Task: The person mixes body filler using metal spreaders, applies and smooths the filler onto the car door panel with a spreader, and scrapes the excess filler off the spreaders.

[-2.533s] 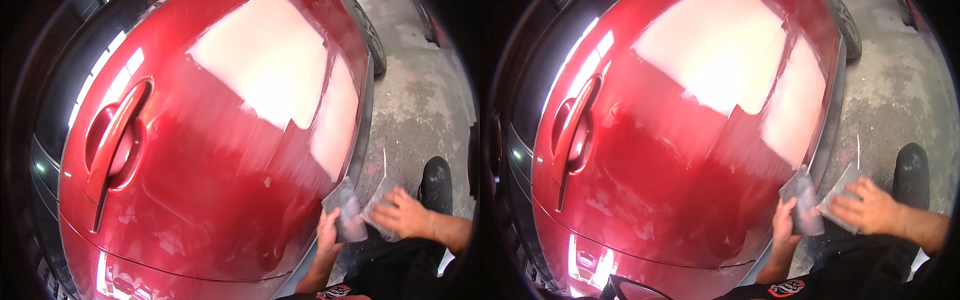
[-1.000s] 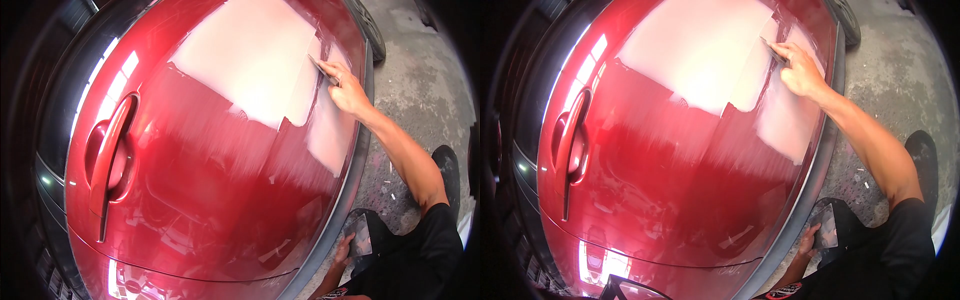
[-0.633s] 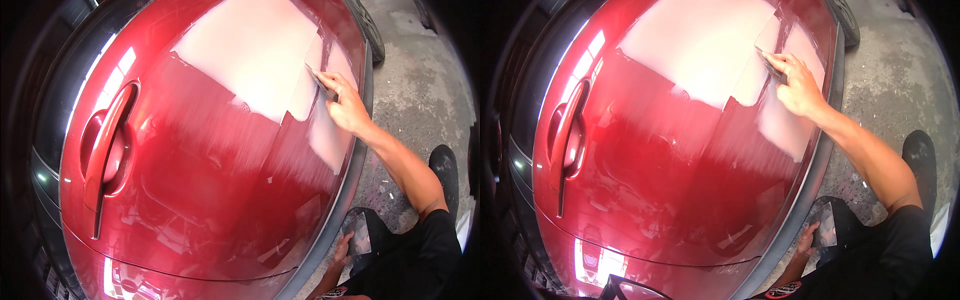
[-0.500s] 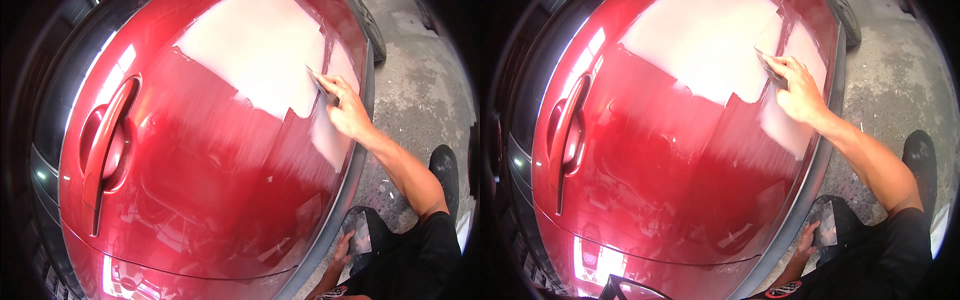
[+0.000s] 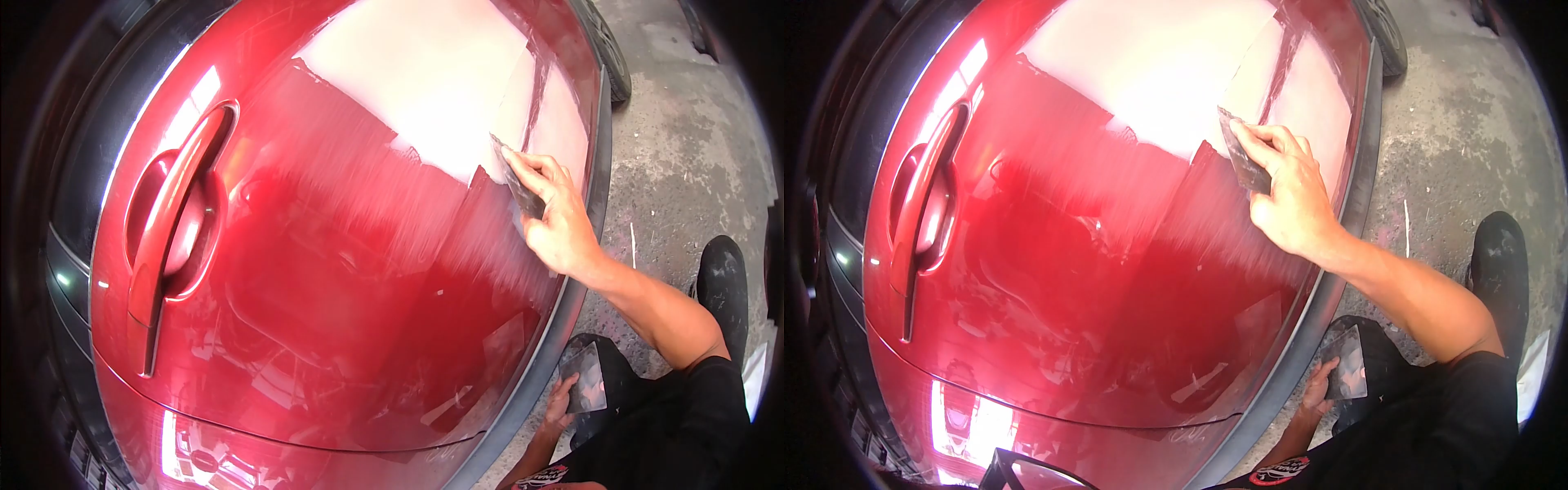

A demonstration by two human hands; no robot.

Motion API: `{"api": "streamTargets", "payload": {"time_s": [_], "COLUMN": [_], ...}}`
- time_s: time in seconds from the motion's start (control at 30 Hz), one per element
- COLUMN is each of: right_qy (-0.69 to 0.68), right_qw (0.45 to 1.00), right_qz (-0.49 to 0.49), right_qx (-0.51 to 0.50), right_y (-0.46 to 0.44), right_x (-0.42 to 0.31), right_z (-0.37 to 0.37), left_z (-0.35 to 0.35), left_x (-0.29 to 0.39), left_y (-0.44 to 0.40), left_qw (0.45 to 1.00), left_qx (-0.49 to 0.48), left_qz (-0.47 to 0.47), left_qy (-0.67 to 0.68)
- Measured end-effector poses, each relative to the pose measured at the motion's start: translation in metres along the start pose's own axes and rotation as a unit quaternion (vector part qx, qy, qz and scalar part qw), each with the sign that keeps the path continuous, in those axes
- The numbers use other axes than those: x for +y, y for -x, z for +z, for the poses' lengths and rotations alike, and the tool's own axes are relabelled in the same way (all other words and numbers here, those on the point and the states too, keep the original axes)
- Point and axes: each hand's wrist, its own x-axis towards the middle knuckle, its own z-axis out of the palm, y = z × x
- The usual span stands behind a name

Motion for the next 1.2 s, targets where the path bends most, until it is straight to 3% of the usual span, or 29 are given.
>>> {"api": "streamTargets", "payload": {"time_s": [0.5, 0.67, 0.73, 0.8, 0.83, 0.9, 0.97, 1.03, 1.1, 1.17, 1.2], "right_qy": [-0.013, -0.114, -0.027, -0.014, 0.027, 0.212, 0.177, 0.206, 0.265, 0.35, 0.327], "right_qw": [0.998, 0.977, 0.963, 0.909, 0.899, 0.842, 0.79, 0.775, 0.799, 0.761, 0.81], "right_qz": [-0.011, -0.03, -0.069, -0.016, -0.016, -0.157, -0.19, -0.272, -0.199, -0.171, -0.115], "right_qx": [-0.053, -0.178, -0.259, -0.417, -0.436, -0.47, -0.555, -0.532, -0.502, -0.519, -0.472], "right_y": [0.029, 0.036, 0.05, 0.063, 0.075, 0.101, 0.121, 0.138, 0.135, 0.103, 0.084], "right_x": [-0.035, -0.042, -0.03, -0.017, -0.009, -0.002, -0.002, 0.01, 0.031, 0.044, 0.051], "right_z": [-0.004, -0.069, -0.104, -0.136, -0.144, -0.148, -0.155, -0.163, -0.172, -0.178, -0.175], "left_z": [-0.003, 0.016, 0.044, 0.074, 0.082, 0.093, 0.118, 0.13, 0.13, 0.116, 0.131], "left_x": [-0.002, 0.006, 0.023, 0.038, 0.043, 0.041, 0.049, 0.06, 0.071, 0.09, 0.101], "left_y": [-0.003, 0.001, 0.01, 0.01, 0.005, -0.016, -0.008, -0.003, 0.01, 0.024, 0.043], "left_qw": [1.0, 0.999, 0.999, 0.991, 0.994, 0.987, 0.989, 0.995, 0.996, 0.99, 0.984], "left_qx": [0.006, -0.004, -0.021, -0.101, -0.083, -0.086, -0.051, -0.045, -0.047, -0.123, -0.104], "left_qz": [0.003, 0.03, 0.046, 0.075, 0.037, 0.061, 0.035, 0.083, 0.067, 0.059, 0.145], "left_qy": [0.004, -0.011, 0.019, 0.044, 0.052, 0.121, 0.131, -0.004, 0.026, 0.036, 0.018]}}
